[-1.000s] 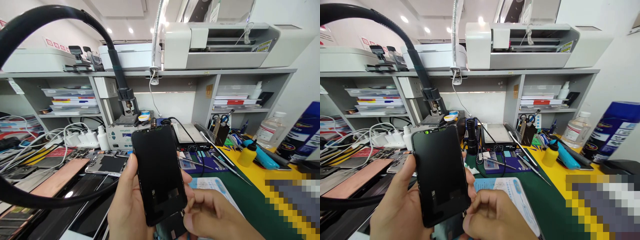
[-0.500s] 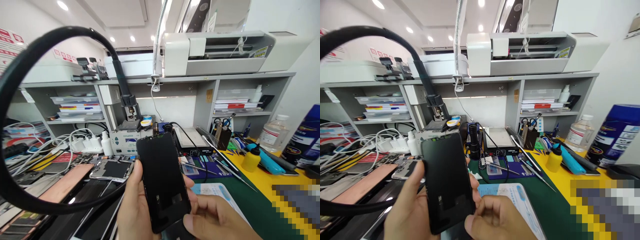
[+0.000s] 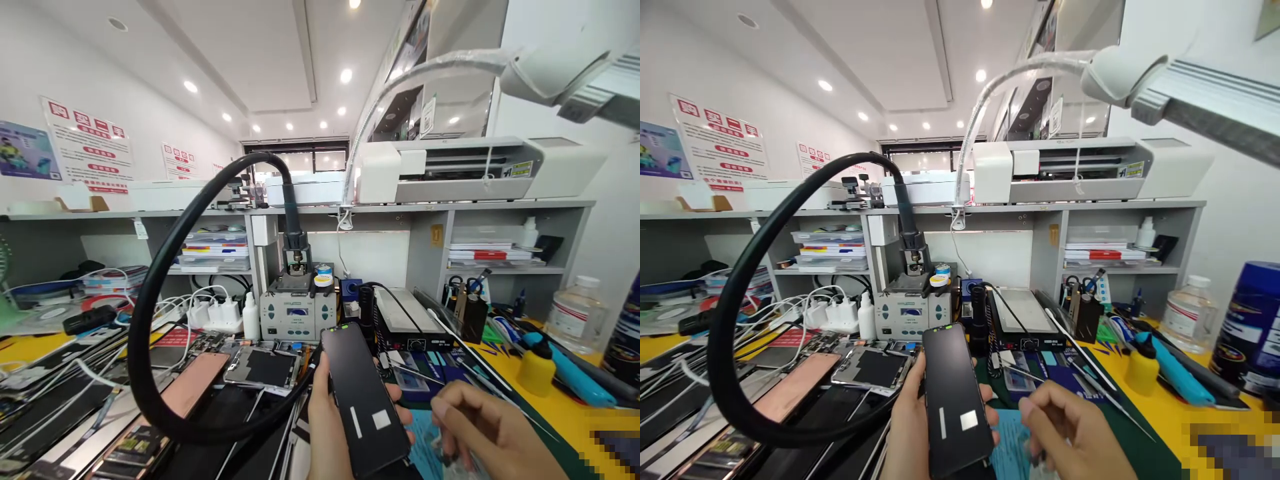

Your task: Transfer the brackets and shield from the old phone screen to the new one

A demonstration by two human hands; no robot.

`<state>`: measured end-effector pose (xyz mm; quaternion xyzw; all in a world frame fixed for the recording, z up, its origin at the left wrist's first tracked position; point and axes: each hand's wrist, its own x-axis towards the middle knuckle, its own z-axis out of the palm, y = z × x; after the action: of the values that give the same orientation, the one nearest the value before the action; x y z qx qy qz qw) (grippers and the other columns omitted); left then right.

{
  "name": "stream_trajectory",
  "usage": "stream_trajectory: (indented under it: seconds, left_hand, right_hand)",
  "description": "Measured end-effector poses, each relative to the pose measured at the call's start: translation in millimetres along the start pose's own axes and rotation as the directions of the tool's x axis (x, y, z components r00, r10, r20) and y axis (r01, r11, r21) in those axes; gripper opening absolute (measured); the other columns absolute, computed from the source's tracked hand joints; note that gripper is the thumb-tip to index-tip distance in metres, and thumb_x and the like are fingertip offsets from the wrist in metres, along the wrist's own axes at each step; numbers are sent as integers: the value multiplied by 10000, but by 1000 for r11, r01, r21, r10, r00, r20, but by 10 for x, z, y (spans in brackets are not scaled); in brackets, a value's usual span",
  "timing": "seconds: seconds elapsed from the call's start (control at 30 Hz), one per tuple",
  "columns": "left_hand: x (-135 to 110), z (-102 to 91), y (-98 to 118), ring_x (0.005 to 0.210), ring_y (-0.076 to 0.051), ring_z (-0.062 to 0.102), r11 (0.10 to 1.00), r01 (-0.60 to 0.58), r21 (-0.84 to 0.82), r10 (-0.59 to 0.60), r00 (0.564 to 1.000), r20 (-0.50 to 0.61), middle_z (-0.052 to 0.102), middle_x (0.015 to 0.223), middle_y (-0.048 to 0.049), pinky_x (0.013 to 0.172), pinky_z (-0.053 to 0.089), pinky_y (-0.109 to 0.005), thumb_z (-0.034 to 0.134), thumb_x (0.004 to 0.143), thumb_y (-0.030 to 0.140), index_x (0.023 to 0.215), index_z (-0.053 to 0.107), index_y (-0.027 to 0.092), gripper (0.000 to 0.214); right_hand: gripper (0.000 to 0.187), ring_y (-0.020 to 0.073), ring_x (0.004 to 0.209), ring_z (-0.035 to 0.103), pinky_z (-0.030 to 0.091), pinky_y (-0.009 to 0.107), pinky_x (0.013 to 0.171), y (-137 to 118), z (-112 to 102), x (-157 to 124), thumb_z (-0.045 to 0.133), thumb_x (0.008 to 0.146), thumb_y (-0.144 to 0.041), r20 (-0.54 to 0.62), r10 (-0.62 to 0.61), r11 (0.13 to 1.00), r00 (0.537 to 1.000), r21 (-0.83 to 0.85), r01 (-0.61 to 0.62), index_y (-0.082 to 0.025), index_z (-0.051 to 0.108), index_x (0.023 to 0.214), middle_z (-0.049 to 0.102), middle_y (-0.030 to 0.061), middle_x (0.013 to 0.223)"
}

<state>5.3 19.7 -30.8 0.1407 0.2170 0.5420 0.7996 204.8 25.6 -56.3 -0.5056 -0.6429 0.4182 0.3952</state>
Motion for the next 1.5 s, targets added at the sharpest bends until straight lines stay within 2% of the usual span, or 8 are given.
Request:
stream_trajectory:
  seconds: [0.2, 0.27, 0.33, 0.57, 0.8, 1.23, 1.37, 1.5]
  left_hand:
    - [-11, 4, 25, 560, -294, 658, 999, 23, -36, -23, 1000, 1, 713, 705, -165, 577, 506, -409, 353, 866, 736, 1038, 621, 77, 732]
    - [-5, 6, 40, 537, -280, 648, 998, 10, -54, -10, 1000, -4, 703, 673, -152, 551, 496, -387, 355, 855, 750, 985, 635, 83, 735]
    - [4, 4, 52, 516, -261, 635, 997, -13, -70, 11, 999, -33, 688, 643, -140, 523, 480, -360, 368, 840, 764, 928, 648, 79, 745]
    - [41, -31, 100, 499, -252, 627, 996, -49, -79, 38, 991, -128, 694, 638, -146, 504, 483, -361, 405, 819, 765, 828, 652, 82, 726]
    - [48, -42, 155, 493, -249, 629, 991, -36, -126, 20, 992, -127, 700, 635, -145, 509, 475, -350, 410, 827, 755, 875, 648, 88, 710]
    - [40, -39, 166, 517, -241, 647, 993, -84, -79, 70, 983, -167, 707, 683, -159, 517, 509, -343, 432, 833, 741, 877, 653, 53, 725]
    - [17, -26, 170, 527, -257, 665, 994, -108, -28, 100, 976, -196, 720, 699, -166, 530, 524, -363, 429, 861, 698, 963, 648, 51, 691]
    - [-64, 41, 185, 552, -251, 669, 995, -92, 32, 94, 994, -50, 729, 720, -160, 536, 515, -343, 404, 890, 671, 997, 664, 58, 675]
  right_hand:
    - [367, 166, 618, 502, 419, 259, 559, -447, 27, 227, 490, 956, -527, -83, -296, 869, 952, -438, 232, -213, 676, 912, 507, -12, 650]
    - [304, 158, 598, 509, 427, 260, 561, -769, 140, 404, 499, 975, -449, 27, -450, 685, 893, -631, 364, -222, 698, 1015, 523, -11, 662]
    - [255, 172, 730, 573, 473, 281, 660, -1073, 306, 655, 495, 990, -336, 170, -619, 342, 767, -821, 457, -213, 697, 1087, 598, 47, 857]
    - [179, 251, 1010, 606, 527, 375, 794, -1410, 841, 1524, 636, 923, -309, 415, -553, -26, 723, -876, 482, -149, 691, 984, 638, 101, 1057]
    - [297, 242, 1048, 639, 542, 442, 884, -1417, 911, 1741, 623, 952, -323, 487, -466, -206, 739, -872, 445, -150, 618, 1193, 626, 109, 1229]
    - [258, 230, 1024, 643, 545, 436, 872, -1400, 836, 1865, 607, 963, -314, 604, -496, -210, 624, -780, 589, -166, 624, 1174, 637, 89, 1204]
    - [146, 226, 1002, 623, 512, 419, 870, -1417, 873, 1760, 606, 948, -278, 572, -576, -79, 584, -750, 656, -149, 663, 982, 665, 70, 1059]
    - [203, 195, 915, 599, 479, 323, 823, -1442, 649, 1272, 484, 958, -193, 336, -715, 197, 613, -744, 638, -154, 660, 863, 663, 95, 938]
